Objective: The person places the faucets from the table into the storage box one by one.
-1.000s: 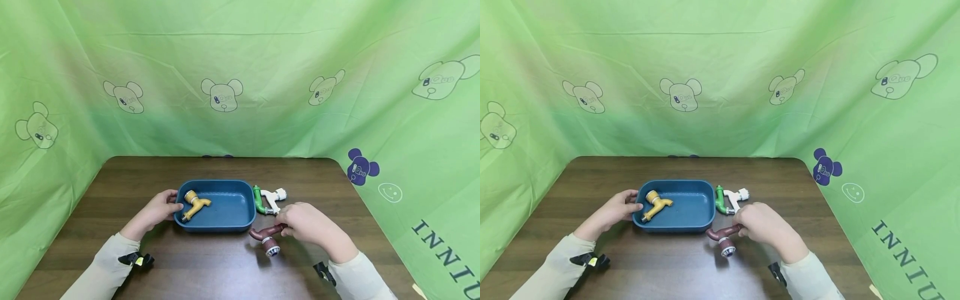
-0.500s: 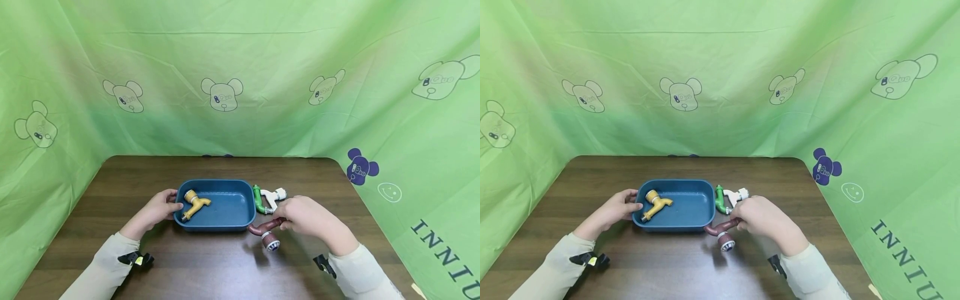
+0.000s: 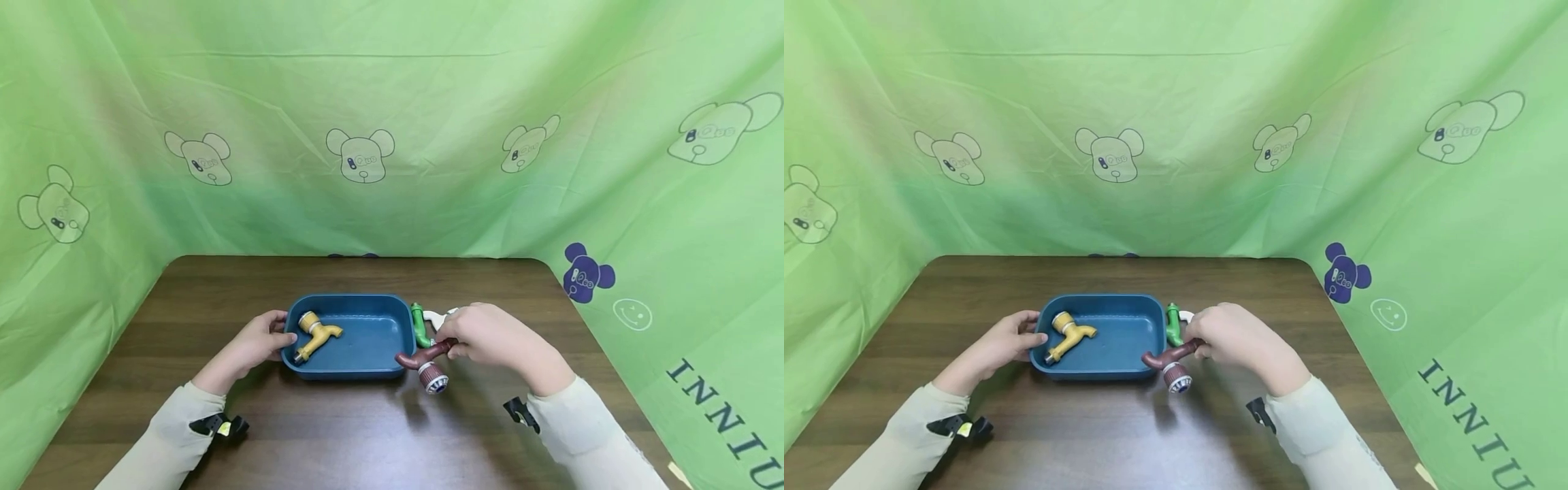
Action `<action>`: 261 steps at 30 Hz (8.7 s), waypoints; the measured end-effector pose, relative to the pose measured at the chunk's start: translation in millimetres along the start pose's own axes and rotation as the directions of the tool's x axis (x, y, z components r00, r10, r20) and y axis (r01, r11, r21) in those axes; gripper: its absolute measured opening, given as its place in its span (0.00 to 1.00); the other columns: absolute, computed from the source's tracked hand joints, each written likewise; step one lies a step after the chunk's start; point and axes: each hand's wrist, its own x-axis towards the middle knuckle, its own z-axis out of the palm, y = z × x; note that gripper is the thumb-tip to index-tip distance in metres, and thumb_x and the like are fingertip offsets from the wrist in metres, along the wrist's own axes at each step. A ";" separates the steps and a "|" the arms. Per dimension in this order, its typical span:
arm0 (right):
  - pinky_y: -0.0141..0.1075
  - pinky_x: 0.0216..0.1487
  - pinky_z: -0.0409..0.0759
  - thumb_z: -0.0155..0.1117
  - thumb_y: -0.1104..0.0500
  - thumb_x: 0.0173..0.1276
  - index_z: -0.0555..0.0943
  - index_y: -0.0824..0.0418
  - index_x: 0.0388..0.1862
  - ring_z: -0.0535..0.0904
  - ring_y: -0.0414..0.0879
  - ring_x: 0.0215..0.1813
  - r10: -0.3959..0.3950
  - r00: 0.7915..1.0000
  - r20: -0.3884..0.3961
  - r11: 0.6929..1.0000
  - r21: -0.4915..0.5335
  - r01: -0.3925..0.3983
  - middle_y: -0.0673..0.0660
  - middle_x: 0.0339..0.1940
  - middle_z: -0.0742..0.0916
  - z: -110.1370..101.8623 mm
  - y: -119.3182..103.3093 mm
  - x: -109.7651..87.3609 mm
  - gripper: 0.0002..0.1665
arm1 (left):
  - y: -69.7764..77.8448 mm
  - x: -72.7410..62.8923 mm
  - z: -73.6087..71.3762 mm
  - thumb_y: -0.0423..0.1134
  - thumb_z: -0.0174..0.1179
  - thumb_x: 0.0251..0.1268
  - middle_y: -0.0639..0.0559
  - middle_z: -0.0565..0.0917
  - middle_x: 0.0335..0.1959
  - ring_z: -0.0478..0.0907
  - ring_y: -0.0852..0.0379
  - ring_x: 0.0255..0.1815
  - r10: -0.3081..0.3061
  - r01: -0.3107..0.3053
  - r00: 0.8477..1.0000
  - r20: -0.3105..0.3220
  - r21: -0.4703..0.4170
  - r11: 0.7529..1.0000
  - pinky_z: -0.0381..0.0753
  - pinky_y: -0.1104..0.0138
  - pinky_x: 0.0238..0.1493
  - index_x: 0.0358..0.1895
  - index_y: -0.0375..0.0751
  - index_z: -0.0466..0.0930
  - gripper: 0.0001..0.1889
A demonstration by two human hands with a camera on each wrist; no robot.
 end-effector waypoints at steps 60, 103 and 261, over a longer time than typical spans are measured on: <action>0.38 0.46 0.82 0.78 0.57 0.63 0.89 0.49 0.43 0.81 0.40 0.40 -0.061 0.996 0.065 0.998 0.020 0.060 0.41 0.38 0.88 -29.9 -0.5 90.1 0.10 | 0.7 0.4 -0.6 0.33 0.58 0.76 0.26 0.72 0.67 0.82 0.42 0.57 0.009 -0.009 1.000 0.019 -0.012 1.000 0.89 0.54 0.47 0.75 0.25 0.58 0.31; 0.39 0.52 0.83 0.76 0.57 0.65 0.90 0.49 0.46 0.83 0.43 0.46 -0.082 0.989 0.121 0.995 -0.039 0.087 0.45 0.44 0.90 -30.0 -17.7 144.8 0.10 | -0.3 0.4 1.9 0.34 0.58 0.76 0.27 0.72 0.67 0.82 0.42 0.57 0.015 -0.015 1.000 0.027 -0.015 1.000 0.89 0.53 0.47 0.75 0.26 0.58 0.31; 0.37 0.47 0.83 0.76 0.57 0.65 0.89 0.47 0.43 0.80 0.42 0.39 -0.105 0.938 0.331 0.989 -0.064 0.133 0.43 0.37 0.87 33.3 -46.2 204.7 0.08 | -0.1 6.2 2.6 0.34 0.58 0.75 0.28 0.73 0.67 0.82 0.41 0.57 0.007 -0.006 1.000 0.005 -0.029 1.000 0.89 0.53 0.48 0.74 0.26 0.59 0.30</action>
